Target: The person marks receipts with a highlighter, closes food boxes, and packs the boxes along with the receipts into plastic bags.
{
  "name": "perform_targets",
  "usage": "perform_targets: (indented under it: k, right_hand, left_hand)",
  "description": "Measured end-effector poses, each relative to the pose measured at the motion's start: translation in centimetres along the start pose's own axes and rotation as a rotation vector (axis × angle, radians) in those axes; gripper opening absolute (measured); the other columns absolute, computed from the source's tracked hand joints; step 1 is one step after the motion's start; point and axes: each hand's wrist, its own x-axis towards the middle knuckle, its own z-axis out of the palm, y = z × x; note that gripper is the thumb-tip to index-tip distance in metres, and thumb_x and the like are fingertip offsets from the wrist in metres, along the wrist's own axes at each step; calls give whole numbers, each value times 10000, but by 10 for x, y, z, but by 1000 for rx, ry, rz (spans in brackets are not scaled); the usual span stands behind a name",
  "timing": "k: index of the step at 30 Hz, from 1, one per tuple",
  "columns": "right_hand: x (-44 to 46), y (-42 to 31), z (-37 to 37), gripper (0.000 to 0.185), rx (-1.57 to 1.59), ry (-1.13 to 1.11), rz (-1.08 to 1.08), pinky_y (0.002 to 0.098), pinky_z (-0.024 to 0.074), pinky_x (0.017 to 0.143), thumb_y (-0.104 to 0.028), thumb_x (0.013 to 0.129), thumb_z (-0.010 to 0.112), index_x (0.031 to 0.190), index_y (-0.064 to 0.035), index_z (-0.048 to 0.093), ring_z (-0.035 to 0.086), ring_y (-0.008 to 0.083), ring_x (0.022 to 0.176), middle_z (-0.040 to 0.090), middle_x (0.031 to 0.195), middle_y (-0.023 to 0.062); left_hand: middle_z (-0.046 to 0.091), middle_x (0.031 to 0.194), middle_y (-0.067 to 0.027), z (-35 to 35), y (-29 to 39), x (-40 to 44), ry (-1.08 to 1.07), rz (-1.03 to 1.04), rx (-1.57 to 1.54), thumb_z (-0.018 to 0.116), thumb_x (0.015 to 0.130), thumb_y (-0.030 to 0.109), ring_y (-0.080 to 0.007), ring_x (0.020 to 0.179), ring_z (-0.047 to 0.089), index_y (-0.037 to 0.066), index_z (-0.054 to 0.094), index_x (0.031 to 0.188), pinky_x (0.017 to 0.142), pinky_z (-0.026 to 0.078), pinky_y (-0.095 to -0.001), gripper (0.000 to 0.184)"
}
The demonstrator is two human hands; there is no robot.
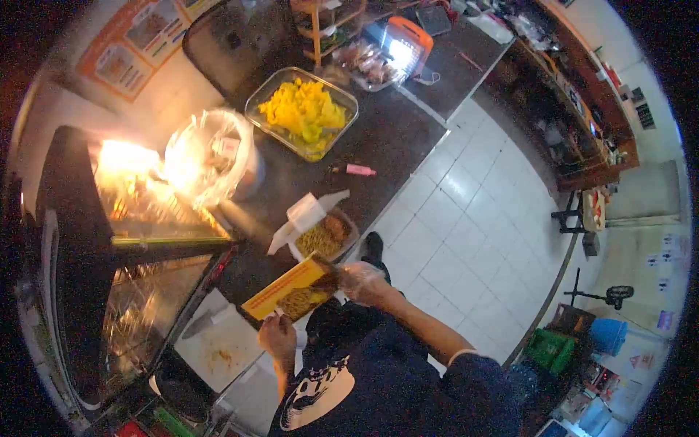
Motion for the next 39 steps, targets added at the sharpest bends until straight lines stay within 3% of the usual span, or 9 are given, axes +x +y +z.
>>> perform_targets:
  k: [1,4,11,14,16,20,28,30,39]
  right_hand:
    - [-10,39,-11,160,198,55,-8,408,544,718,-185,900,581,956,-40,619,638,304,779,630,821,121]
    - [-29,105,-104,94,-702,182,-7,417,527,746,-129,844,573,888,-52,601,640,306,745,615,768,118]
    - [51,321,-293,209,-567,628,-21,478,523,787,-196,865,579,922,-28,689,643,400,917,683,953,203]
    - [129,391,-351,228,-946,-9,-17,463,535,800,-269,886,590,921,-86,722,665,346,958,701,963,152]
    - [163,420,-354,259,-966,44,-81,452,535,783,-300,880,598,875,-73,722,676,337,932,707,935,152]
    - [191,446,-363,305,-694,215,23,454,532,747,-302,944,548,916,-48,714,671,362,800,699,880,192]
    - [104,356,-419,289,-97,277,44,453,541,785,-346,905,629,906,-80,741,692,340,843,722,889,154]
    - [94,314,-429,230,-362,167,-222,433,551,757,-276,882,675,913,-56,731,697,330,796,733,876,122]
    - [101,198,-432,364,425,-201,-21,242,532,624,-203,907,743,1231,-56,669,648,97,769,706,932,30]
  left_hand:
    - [620,687,-134,8,29,13,-15,94,-24,656,828,197,-351,618,627,43,642,729,567,491,-459,183]
    - [621,708,-130,46,136,67,-148,88,-149,647,840,208,-344,641,634,43,633,725,575,490,-459,201]
    - [651,746,-167,273,309,192,-68,-11,-185,670,841,254,-376,681,654,43,669,721,590,507,-465,243]
    - [665,731,-196,362,335,246,-21,-126,-198,671,850,285,-385,686,668,29,703,756,594,517,-462,274]
    - [668,721,-208,382,348,257,46,-184,-197,670,856,301,-385,687,675,21,718,781,596,521,-460,293]
    - [711,833,-204,342,367,265,-180,-434,-203,705,869,229,-330,749,708,5,742,905,671,559,-400,230]
    - [637,1250,-115,202,376,175,284,-589,-1275,568,815,-162,-161,1102,617,-22,610,1306,942,491,-284,512]
    - [610,1291,-108,172,396,177,346,-539,-1253,584,810,-178,-157,1149,590,-9,602,1318,960,484,-285,536]
    - [295,1583,-138,105,438,210,389,-98,-1201,659,794,-146,-257,1392,407,24,351,1509,1057,455,-346,797]
